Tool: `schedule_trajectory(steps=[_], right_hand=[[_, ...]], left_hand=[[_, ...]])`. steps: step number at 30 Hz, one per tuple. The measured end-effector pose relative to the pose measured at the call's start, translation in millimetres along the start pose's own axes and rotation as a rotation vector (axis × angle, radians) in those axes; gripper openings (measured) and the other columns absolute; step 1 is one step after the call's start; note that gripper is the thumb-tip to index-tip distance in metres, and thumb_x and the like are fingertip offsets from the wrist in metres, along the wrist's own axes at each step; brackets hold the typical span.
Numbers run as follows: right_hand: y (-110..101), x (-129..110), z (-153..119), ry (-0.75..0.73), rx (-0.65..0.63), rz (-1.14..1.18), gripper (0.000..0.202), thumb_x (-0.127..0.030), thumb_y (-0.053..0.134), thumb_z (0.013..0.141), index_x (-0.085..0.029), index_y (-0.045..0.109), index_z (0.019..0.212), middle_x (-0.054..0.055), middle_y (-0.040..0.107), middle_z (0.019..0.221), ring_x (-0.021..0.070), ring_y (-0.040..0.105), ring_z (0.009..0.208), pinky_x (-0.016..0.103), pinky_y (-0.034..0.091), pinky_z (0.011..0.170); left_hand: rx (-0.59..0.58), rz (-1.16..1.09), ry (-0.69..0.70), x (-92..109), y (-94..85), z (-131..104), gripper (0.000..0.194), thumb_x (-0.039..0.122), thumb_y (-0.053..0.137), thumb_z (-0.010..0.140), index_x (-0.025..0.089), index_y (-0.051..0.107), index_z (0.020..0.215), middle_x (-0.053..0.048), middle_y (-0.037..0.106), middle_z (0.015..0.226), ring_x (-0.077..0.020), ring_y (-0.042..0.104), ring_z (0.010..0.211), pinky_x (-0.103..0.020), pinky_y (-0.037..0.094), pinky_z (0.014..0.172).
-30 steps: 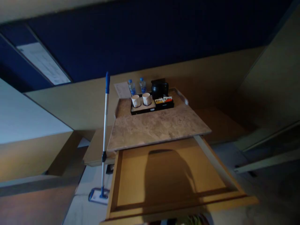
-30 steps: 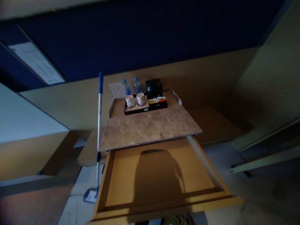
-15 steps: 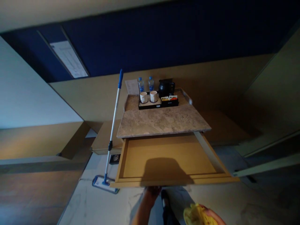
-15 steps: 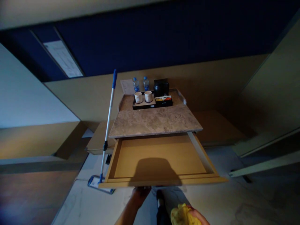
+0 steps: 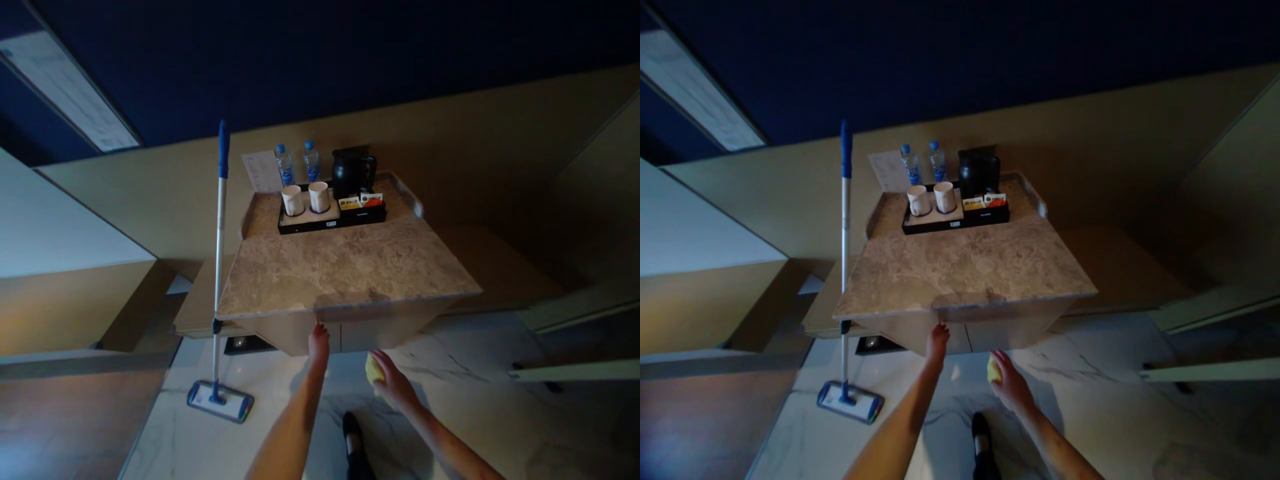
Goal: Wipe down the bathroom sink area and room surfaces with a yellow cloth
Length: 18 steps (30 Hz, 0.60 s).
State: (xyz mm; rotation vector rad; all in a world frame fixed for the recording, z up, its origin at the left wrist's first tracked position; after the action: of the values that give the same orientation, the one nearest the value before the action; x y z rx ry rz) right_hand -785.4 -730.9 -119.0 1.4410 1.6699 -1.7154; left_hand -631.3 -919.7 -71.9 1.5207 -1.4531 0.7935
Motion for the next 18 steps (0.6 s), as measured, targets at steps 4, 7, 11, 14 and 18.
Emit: schedule_trajectory(steps=[4,7,11,14,18], right_hand=[[8,-36,64,-0.156,0.047,-0.357,0.081,-0.008,0.054,0.071,-0.023,0.046,0.150,0.011,0.044,0.158,0.0259,0.060,0.128,0.036,0.051,0.102],[19,-46,76,-0.134,0.064,-0.561,0.078,-0.007,0.058,0.073,-0.023,0.048,0.149,0.014,0.046,0.157,0.0290,0.067,0.113,0.041,0.052,0.097],[39,-38,72,-0.076,0.060,-0.590,0.077,-0.006,0.054,0.076,-0.024,0.047,0.150,0.015,0.037,0.162,0.0247,0.071,0.096,0.036,0.054,0.083],[48,-32,75,-0.091,0.114,-0.542,0.080,-0.010,0.056,0.079,-0.026,0.039,0.155,0.015,0.036,0.163,0.0248,0.072,0.094,0.034,0.055,0.078],[47,-31,84,-0.100,0.142,-0.516,0.081,-0.011,0.056,0.080,-0.024,0.035,0.157,0.018,0.033,0.163,0.0257,0.072,0.089,0.036,0.056,0.074]], left_hand=[[-0.116,0.568,0.289,-34,-11.3,-7,0.077,-0.014,0.043,0.059,0.006,0.060,0.132,-0.018,0.040,0.155,-0.0273,0.022,0.152,-0.042,0.011,0.129],[-0.148,1.169,0.502,-46,-8.7,3,0.076,-0.009,0.041,0.071,0.000,0.045,0.146,-0.022,0.041,0.153,-0.0340,0.027,0.149,-0.050,0.014,0.128],[-0.119,1.368,0.631,-50,-2.8,9,0.066,-0.002,0.045,0.074,0.000,0.050,0.139,-0.022,0.052,0.137,-0.0367,0.041,0.136,-0.049,0.037,0.117],[-0.128,1.395,0.685,-59,-11.7,-6,0.051,-0.001,0.046,0.071,0.004,0.061,0.120,-0.021,0.057,0.123,-0.0367,0.049,0.125,-0.048,0.047,0.104],[-0.161,1.405,0.816,-84,-56.9,-40,0.044,0.000,0.048,0.068,0.009,0.064,0.107,-0.019,0.059,0.115,-0.0341,0.054,0.116,-0.047,0.050,0.101]])
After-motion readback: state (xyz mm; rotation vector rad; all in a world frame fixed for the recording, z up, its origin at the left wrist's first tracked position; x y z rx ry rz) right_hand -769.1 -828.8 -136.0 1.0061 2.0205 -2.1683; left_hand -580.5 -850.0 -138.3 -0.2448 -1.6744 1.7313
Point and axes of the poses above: each hand's wrist, its own z-axis towards the middle knuckle, its own y-axis out of the palm, x = y × z, the point moved 2 cm from there along z, towards the middle knuckle
